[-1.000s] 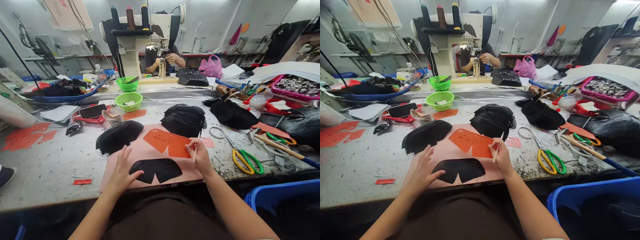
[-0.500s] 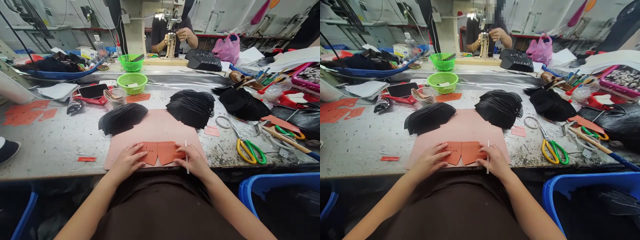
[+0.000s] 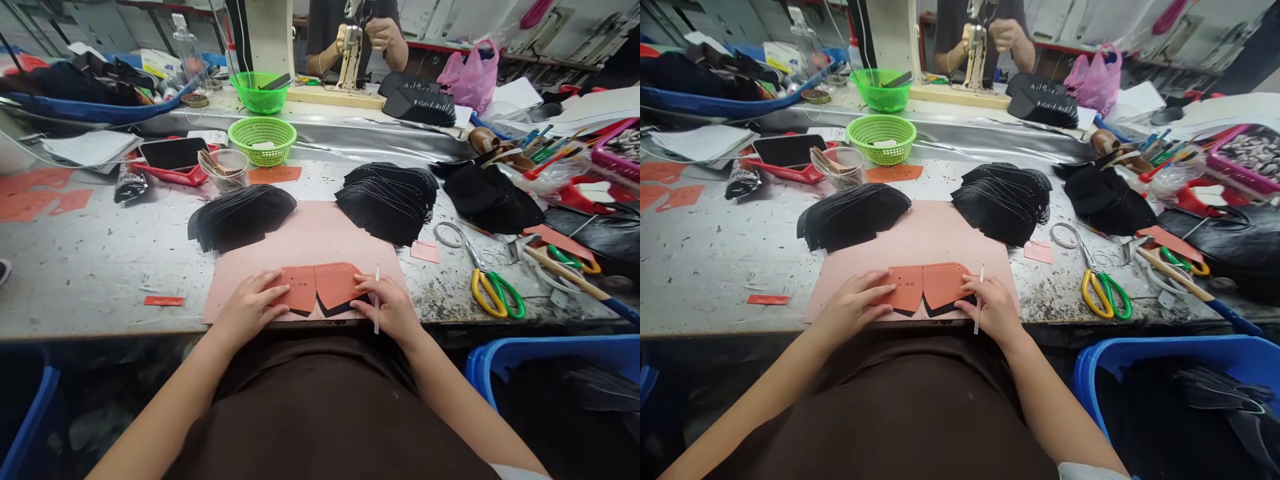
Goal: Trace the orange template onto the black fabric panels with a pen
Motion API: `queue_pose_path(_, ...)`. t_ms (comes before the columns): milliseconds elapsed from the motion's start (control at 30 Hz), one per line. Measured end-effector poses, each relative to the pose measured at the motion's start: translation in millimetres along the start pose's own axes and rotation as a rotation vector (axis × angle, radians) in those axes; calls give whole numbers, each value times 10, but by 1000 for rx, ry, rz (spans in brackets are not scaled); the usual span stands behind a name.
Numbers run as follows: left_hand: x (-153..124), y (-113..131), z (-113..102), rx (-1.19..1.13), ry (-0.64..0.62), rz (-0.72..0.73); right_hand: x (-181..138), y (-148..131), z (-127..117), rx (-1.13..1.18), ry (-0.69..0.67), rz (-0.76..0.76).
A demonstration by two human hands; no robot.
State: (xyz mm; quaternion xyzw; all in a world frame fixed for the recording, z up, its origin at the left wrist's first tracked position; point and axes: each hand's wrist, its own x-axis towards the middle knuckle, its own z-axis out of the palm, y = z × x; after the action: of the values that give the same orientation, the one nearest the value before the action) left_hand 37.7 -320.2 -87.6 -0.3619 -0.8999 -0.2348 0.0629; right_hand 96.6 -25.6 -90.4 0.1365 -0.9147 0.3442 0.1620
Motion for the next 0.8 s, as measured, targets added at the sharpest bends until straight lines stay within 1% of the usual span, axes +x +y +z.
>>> queue_pose_path(133,9,-17,-31,-29,-23,35,-48,31,-36,8,-25,-53)
queue_pose_path(300,12,0,-54,-68,-67,18,-49,51,-31,-65,24,-1)
queue_pose_path(367,14,8,-51,-66,-50,8,-38,47,-29,-53,23,-23)
queue_pose_path(433,18,6,-47,-65,-28,4,-35,39,-33,-36,-6,-47)
queue_pose_path(533,26,-11,-44,-74,-48,-8,-49,27,-43,-37,-38,-30)
queue_pose_path(633,33,-20,-40,-78,-78,-20,-62,18,-42,-39,-25,-24)
queue_pose_path(800,32,-2,-31,-64,-64,-11,-66,9,-29,-27,9,-71)
